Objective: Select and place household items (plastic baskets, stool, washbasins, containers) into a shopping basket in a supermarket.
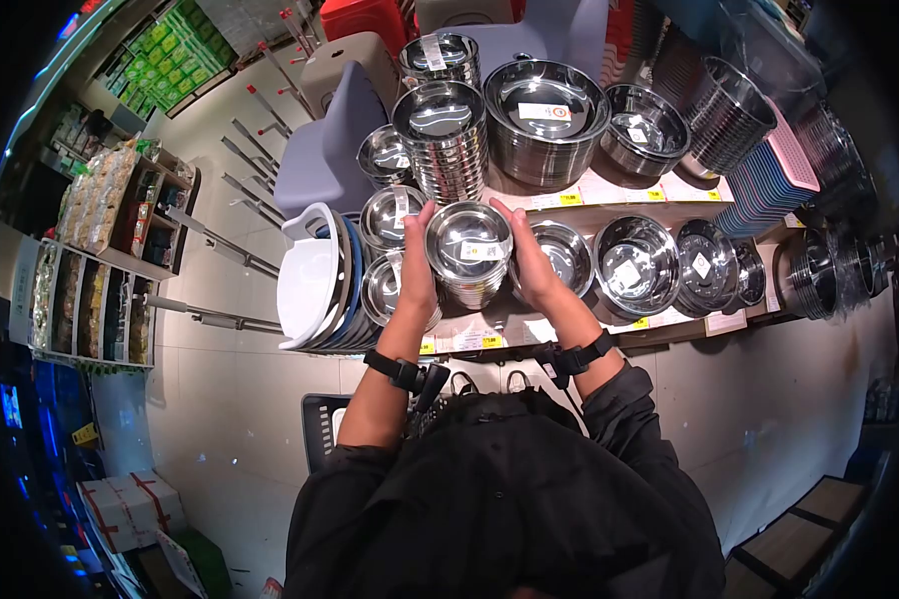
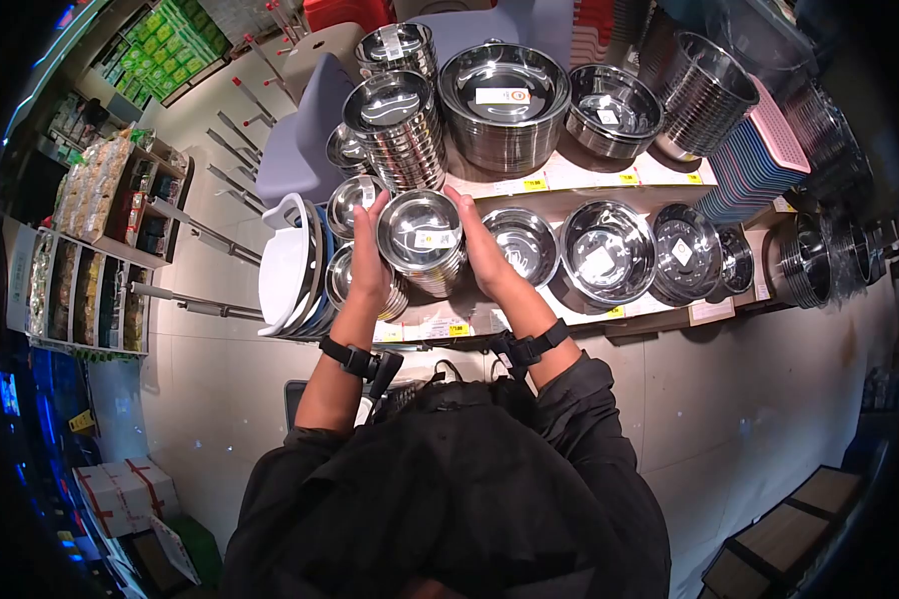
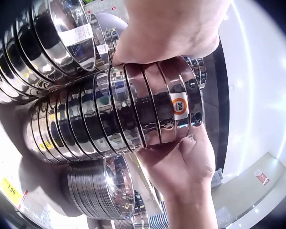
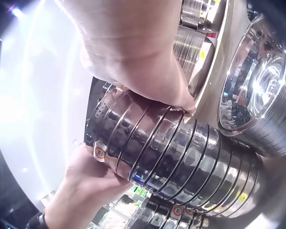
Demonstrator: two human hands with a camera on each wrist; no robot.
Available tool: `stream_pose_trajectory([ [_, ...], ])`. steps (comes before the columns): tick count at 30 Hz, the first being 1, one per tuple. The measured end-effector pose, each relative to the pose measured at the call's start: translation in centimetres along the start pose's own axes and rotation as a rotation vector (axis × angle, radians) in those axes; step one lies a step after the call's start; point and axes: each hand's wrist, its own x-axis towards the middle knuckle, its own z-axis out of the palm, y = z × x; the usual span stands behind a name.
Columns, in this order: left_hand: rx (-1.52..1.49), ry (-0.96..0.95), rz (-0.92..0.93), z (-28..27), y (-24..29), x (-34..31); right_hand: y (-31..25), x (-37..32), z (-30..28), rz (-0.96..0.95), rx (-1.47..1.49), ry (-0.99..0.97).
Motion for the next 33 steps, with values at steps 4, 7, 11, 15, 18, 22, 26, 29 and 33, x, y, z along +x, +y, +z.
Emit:
stream_pose_trajectory([
  [4,-0.055,-0.028,-0.065,-0.5,-0.2,0.2,-0.3,0.0,-0.1,0.001,0.015,-0.024],
  [7,-0.055,-0.019,-0.070,-0.5,-0.5,0.7,-1.3,0.1,0.1,0.015,-0.019,-0.016],
  [11,-0.018,0.015,-0.054,-0.4,-0.9,1.1,-1.1,1.4,0.4,-0.061,-0.096,0.045],
  [15,-0.042,0.050,-0.061,-0.1,-0.9,1.1,-0.8,1.6,0.6,-0.035,-0.032,0.020],
  [18,-0.037,0.070,-0.084,0.1,-0.7,1.3,-0.8,1.4,0.7,-0.020,0.002,0.010],
  [22,-0.025,0.072,-0.111,0.5,0.1,1.0,-1.6,0.9,0.7,0.002,0.020,-0.022],
  [26,0.095,0.076,0.012,-1.1,-0.5,0.7,-1.3,-0.1,0.2,-0.059,0.046,0.013],
  [29,0.182,0.050,0.079,-3.6,1.9,-2.1,-0.9,-2.4,-1.2,-0.213,-0.184,0.147],
  [33,0.259,0.200,0.153,-10.1,2.7,-8.5,-1.3,-9.1,-1.4,-0.392,-0.436,0.138],
])
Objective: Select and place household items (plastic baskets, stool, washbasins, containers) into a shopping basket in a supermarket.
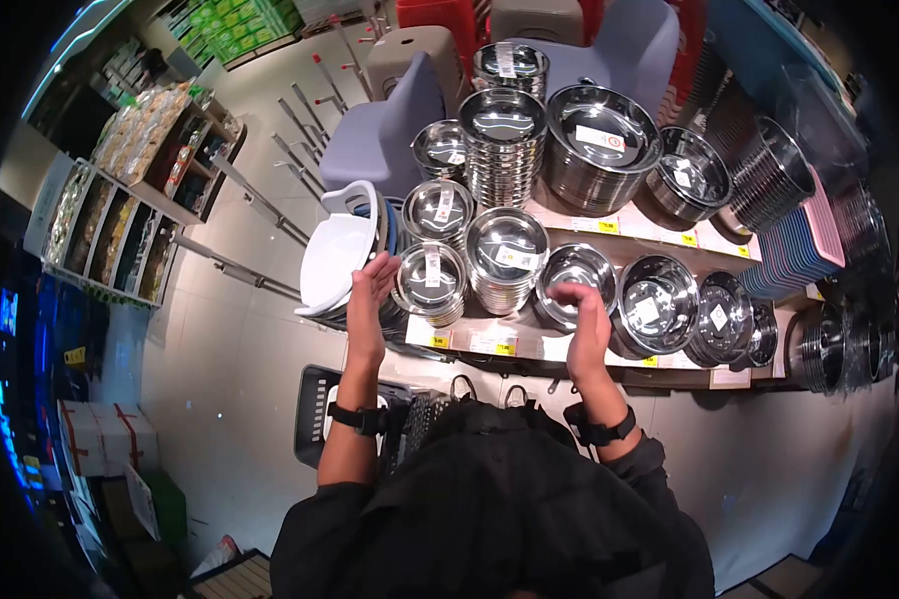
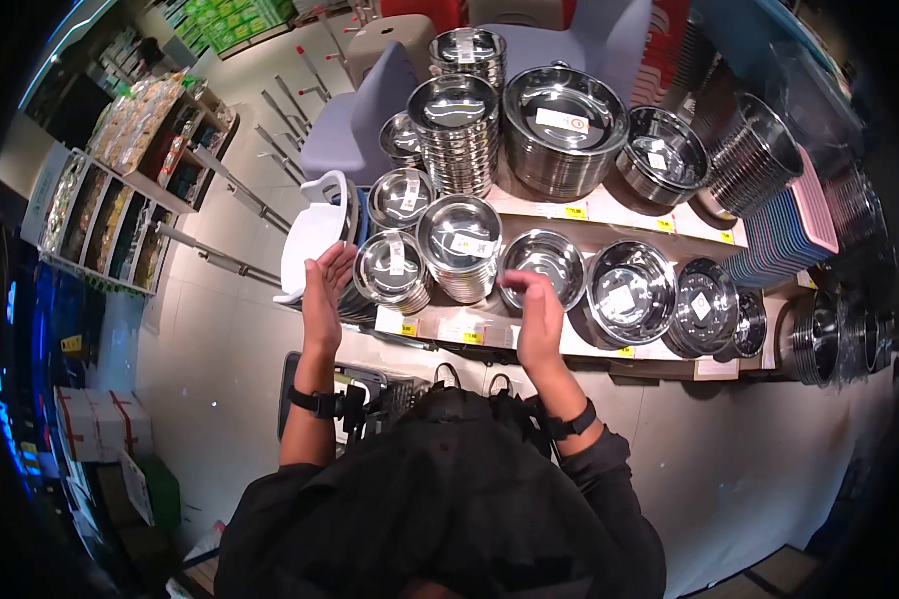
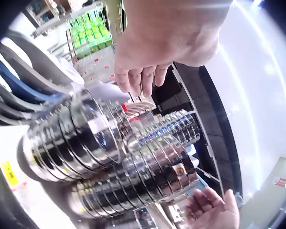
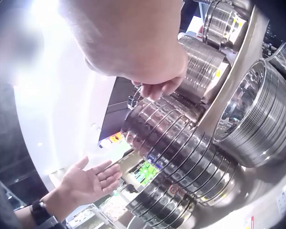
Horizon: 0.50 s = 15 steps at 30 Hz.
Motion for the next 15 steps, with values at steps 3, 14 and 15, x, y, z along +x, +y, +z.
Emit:
stream_pose_trajectory([
  [3,0.062,0.146,-0.046,-2.4,0.3,-3.0,-0.4,-2.4,0.5,0.070,0.112,-0.118],
  [14,0.528,0.444,-0.597,-11.6,-8.5,-27.4,3.6,-11.0,9.5,0.062,-0.346,-1.236],
  [15,0.527,0.418,-0.641,-11.4,-7.7,-27.3,3.8,-11.3,9.8,0.060,-0.347,-1.236],
])
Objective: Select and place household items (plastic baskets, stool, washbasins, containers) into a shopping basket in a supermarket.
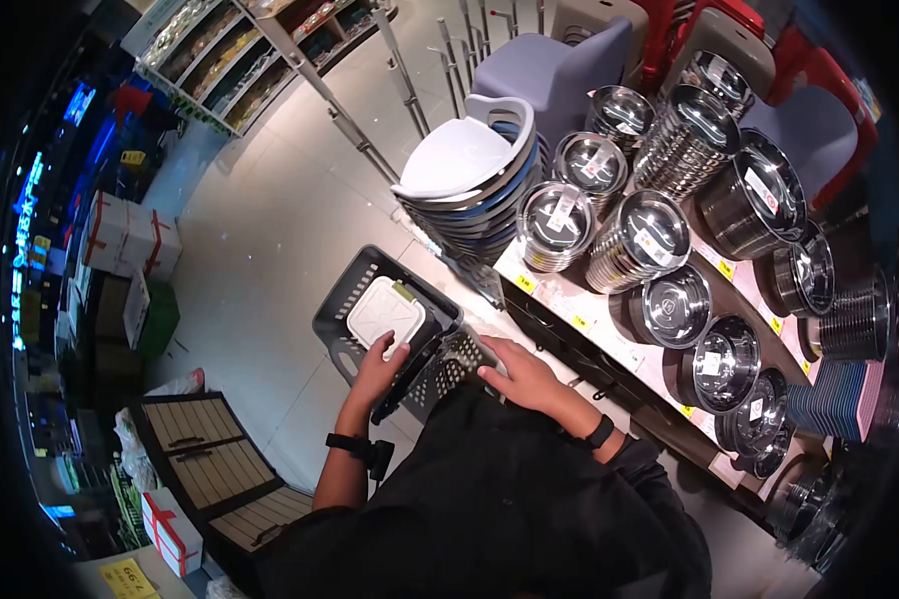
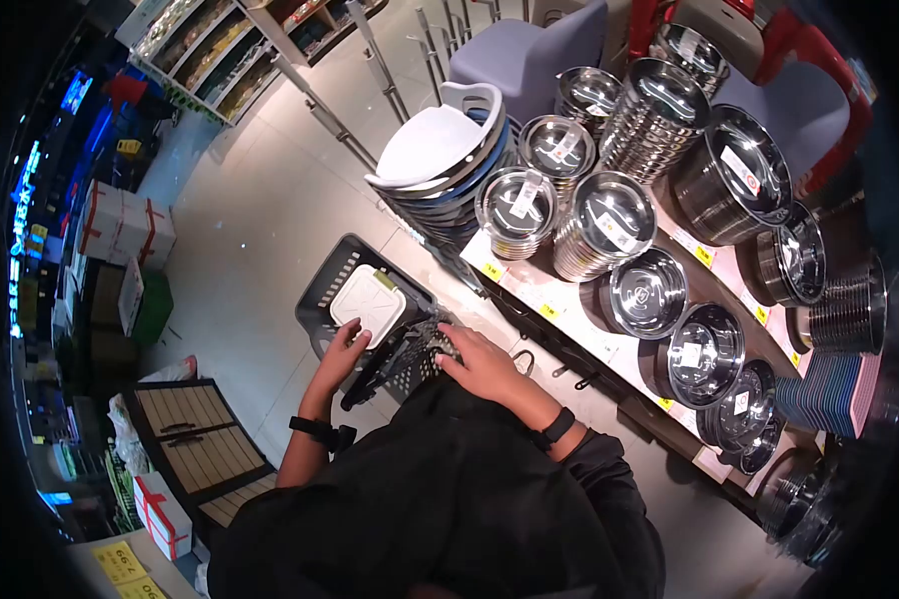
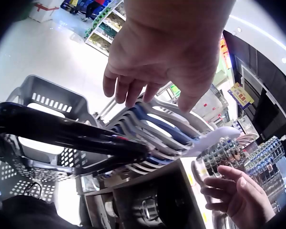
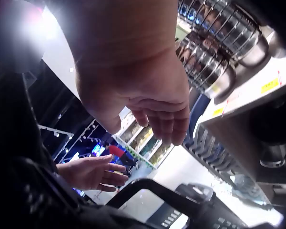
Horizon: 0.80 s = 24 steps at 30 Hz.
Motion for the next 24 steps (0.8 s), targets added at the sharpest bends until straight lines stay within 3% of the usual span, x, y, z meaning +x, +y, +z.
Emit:
stream_pose_trajectory([
  [2,-0.030,-0.050,-0.068,-0.6,-1.0,-1.8,-0.1,0.4,1.8,0.058,0.030,-0.150],
  [7,-0.045,-0.335,-0.106,-0.2,-4.9,-4.5,-0.7,1.7,6.5,0.026,-0.096,-0.198],
  [8,0.111,-0.317,-0.029,0.0,-6.8,-5.3,-0.8,2.0,8.7,0.017,-0.117,-0.171],
  [12,0.050,-0.291,-0.014,-0.1,-7.8,-5.5,-1.4,4.5,10.9,-0.047,-0.220,-0.094],
  [14,0.096,-0.383,-0.024,-1.1,-8.8,-5.2,-2.6,5.5,12.4,-0.055,-0.286,-0.103],
  [16,0.093,-0.433,-0.037,-1.2,-8.3,-5.1,-2.6,6.1,12.6,0.044,-0.365,-0.107],
  [19,0.102,-0.471,0.011,-2.5,-8.2,-4.7,-2.0,7.5,14.3,0.065,-0.393,-0.045],
  [21,0.053,-0.545,-0.052,-3.0,-7.5,-4.5,-1.8,8.2,14.4,0.074,-0.409,-0.056],
  [24,0.043,-0.494,-0.021,-2.4,-8.1,-3.7,-1.6,9.6,14.1,0.097,-0.418,-0.085],
])
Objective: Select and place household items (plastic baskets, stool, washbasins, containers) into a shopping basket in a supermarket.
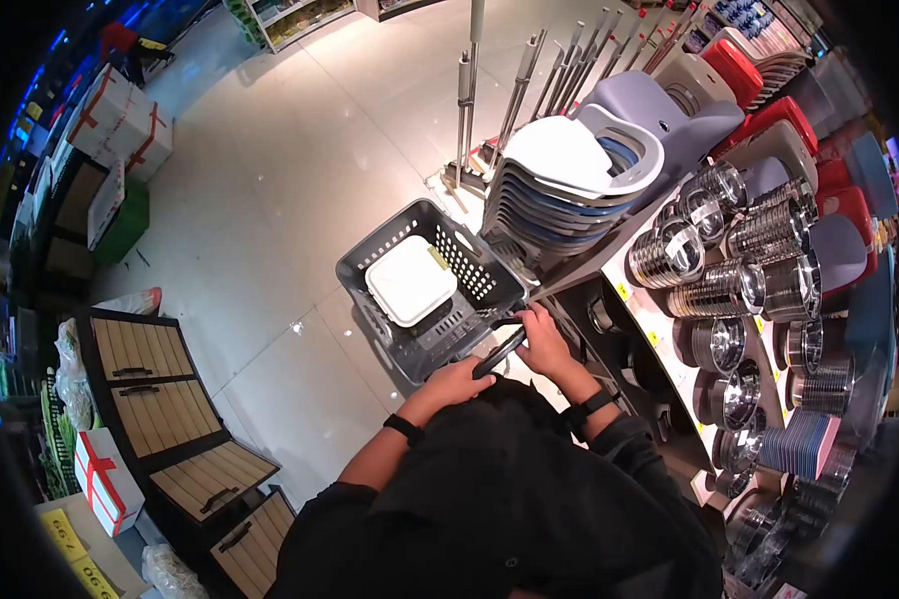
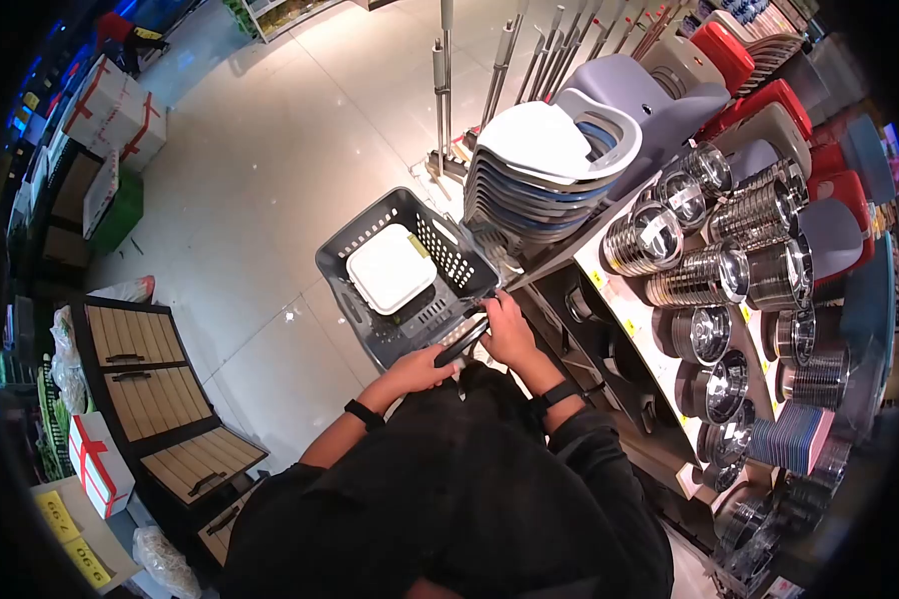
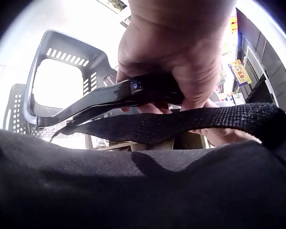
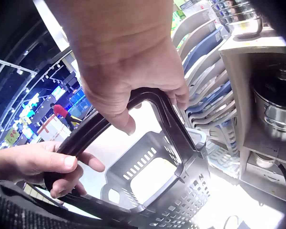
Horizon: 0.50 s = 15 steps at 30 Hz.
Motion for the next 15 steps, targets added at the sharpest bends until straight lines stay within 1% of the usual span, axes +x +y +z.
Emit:
stream_pose_trajectory([
  [3,0.006,0.049,0.000,-1.3,0.1,1.4,0.4,2.0,0.2,-0.072,0.002,0.027],
  [4,0.032,0.051,0.017,-1.4,-0.3,1.3,0.3,2.0,0.1,-0.044,0.018,0.021],
  [5,0.060,0.066,0.031,-1.7,-0.5,1.5,0.2,2.6,0.2,-0.056,0.022,0.021],
  [9,0.034,0.137,0.000,-3.4,-0.6,1.7,-0.1,5.0,0.5,-0.146,0.008,0.052],
  [11,0.180,0.235,-0.016,-4.3,-1.2,2.5,-0.5,6.5,0.4,-0.201,0.033,0.058],
  [12,0.187,0.245,-0.021,-4.8,-1.0,2.5,-0.7,7.2,0.4,-0.228,0.028,0.072],
  [13,0.205,0.268,-0.056,-5.4,-0.9,2.4,-1.2,7.9,0.1,-0.212,0.054,0.040],
  [15,0.234,0.286,-0.092,-6.8,-0.6,2.7,-1.5,9.5,0.5,-0.255,0.048,0.070],
])
